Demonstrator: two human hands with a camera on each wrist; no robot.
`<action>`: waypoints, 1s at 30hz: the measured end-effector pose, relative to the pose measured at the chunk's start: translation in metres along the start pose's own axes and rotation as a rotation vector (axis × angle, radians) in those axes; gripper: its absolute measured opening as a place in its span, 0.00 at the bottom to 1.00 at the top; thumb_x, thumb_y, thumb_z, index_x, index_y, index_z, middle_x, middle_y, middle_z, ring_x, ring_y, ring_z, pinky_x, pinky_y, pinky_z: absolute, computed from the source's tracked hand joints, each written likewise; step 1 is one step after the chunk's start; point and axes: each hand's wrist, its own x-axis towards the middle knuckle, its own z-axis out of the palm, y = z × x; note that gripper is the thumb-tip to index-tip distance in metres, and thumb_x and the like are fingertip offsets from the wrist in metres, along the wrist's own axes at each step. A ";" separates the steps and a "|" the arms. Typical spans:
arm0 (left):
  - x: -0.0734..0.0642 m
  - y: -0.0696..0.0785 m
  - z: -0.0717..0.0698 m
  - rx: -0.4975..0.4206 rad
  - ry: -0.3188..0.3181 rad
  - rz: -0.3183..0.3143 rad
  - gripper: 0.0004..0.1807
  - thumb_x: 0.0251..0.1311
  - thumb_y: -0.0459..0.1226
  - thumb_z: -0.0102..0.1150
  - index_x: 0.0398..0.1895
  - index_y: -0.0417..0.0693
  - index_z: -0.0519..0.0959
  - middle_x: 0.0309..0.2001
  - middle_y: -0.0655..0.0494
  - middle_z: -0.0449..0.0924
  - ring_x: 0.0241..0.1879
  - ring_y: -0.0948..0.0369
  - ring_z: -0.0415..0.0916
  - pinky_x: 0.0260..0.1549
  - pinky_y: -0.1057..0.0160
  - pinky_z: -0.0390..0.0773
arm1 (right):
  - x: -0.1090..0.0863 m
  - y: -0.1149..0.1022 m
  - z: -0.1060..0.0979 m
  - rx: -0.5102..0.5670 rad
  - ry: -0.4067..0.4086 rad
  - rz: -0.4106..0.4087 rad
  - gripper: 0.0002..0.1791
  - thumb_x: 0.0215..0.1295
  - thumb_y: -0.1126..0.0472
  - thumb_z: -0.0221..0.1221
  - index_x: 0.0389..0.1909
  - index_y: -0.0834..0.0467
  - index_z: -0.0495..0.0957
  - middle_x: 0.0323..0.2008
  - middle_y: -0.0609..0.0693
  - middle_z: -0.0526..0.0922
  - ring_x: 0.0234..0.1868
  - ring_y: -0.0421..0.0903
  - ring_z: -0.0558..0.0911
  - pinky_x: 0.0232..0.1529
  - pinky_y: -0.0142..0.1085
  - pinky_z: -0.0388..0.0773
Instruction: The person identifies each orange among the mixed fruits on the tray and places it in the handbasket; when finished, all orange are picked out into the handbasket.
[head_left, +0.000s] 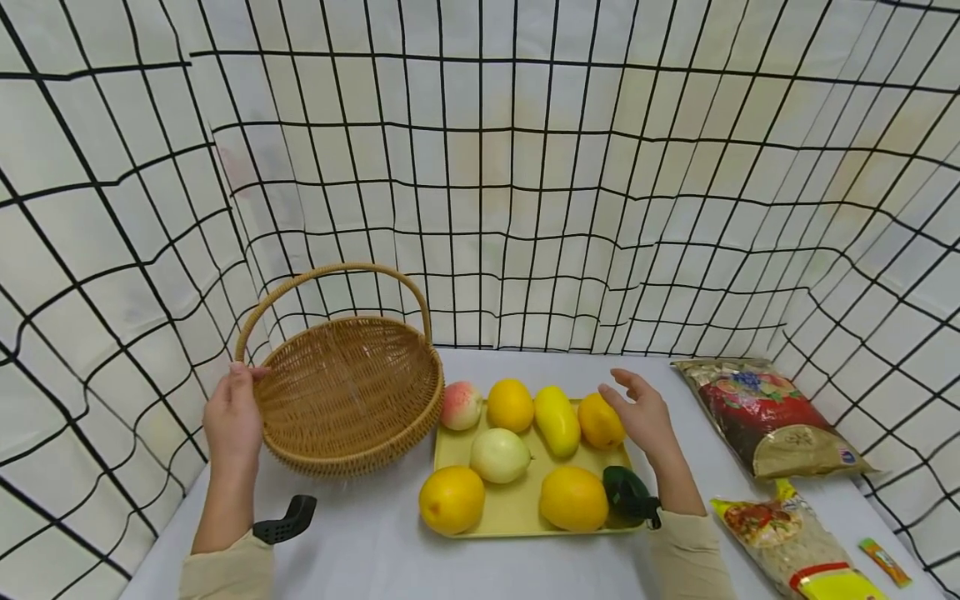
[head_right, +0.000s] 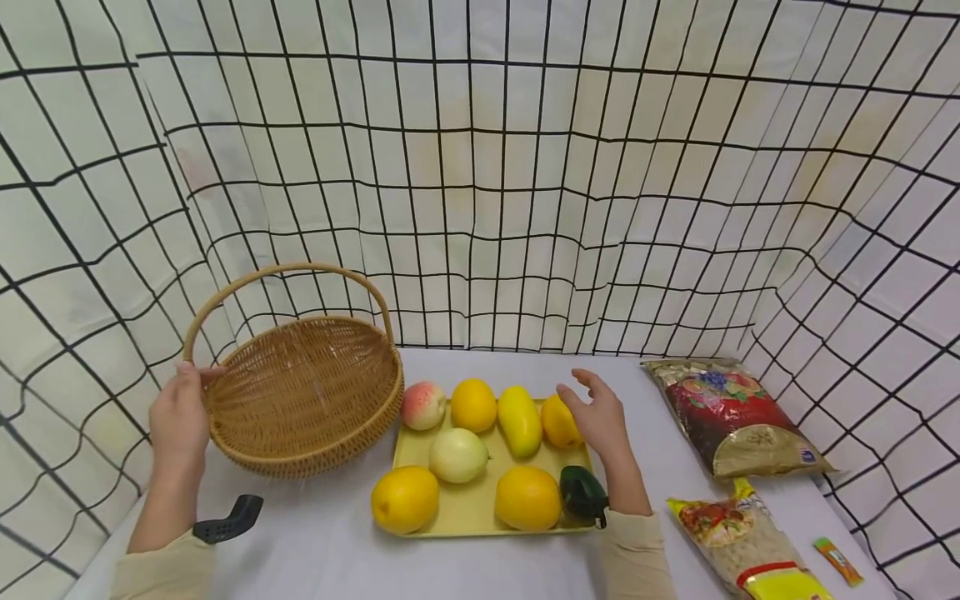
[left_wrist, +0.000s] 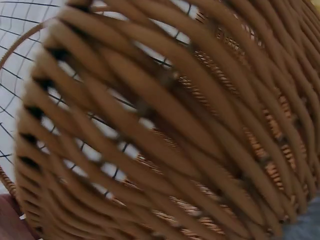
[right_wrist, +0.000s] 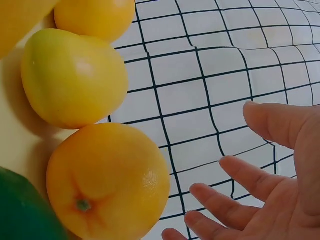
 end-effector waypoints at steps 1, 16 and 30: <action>0.001 -0.002 0.000 0.009 0.005 0.003 0.32 0.73 0.60 0.29 0.49 0.47 0.76 0.67 0.44 0.68 0.71 0.50 0.56 0.68 0.48 0.51 | 0.000 0.000 0.000 0.004 -0.004 0.006 0.35 0.69 0.42 0.56 0.71 0.57 0.63 0.70 0.61 0.63 0.71 0.63 0.59 0.65 0.59 0.59; 0.002 -0.019 0.016 0.141 0.161 0.298 0.29 0.77 0.49 0.34 0.39 0.27 0.71 0.45 0.29 0.69 0.46 0.33 0.66 0.45 0.37 0.58 | 0.006 0.022 0.010 -0.165 -0.119 0.075 0.39 0.67 0.49 0.61 0.72 0.62 0.58 0.70 0.69 0.59 0.69 0.68 0.61 0.63 0.60 0.62; 0.001 -0.018 0.017 0.151 0.153 0.280 0.26 0.78 0.46 0.34 0.41 0.27 0.71 0.41 0.34 0.68 0.41 0.39 0.65 0.43 0.43 0.60 | 0.005 0.021 0.019 -0.240 -0.178 0.085 0.52 0.57 0.53 0.69 0.74 0.64 0.49 0.67 0.70 0.63 0.59 0.64 0.70 0.58 0.59 0.66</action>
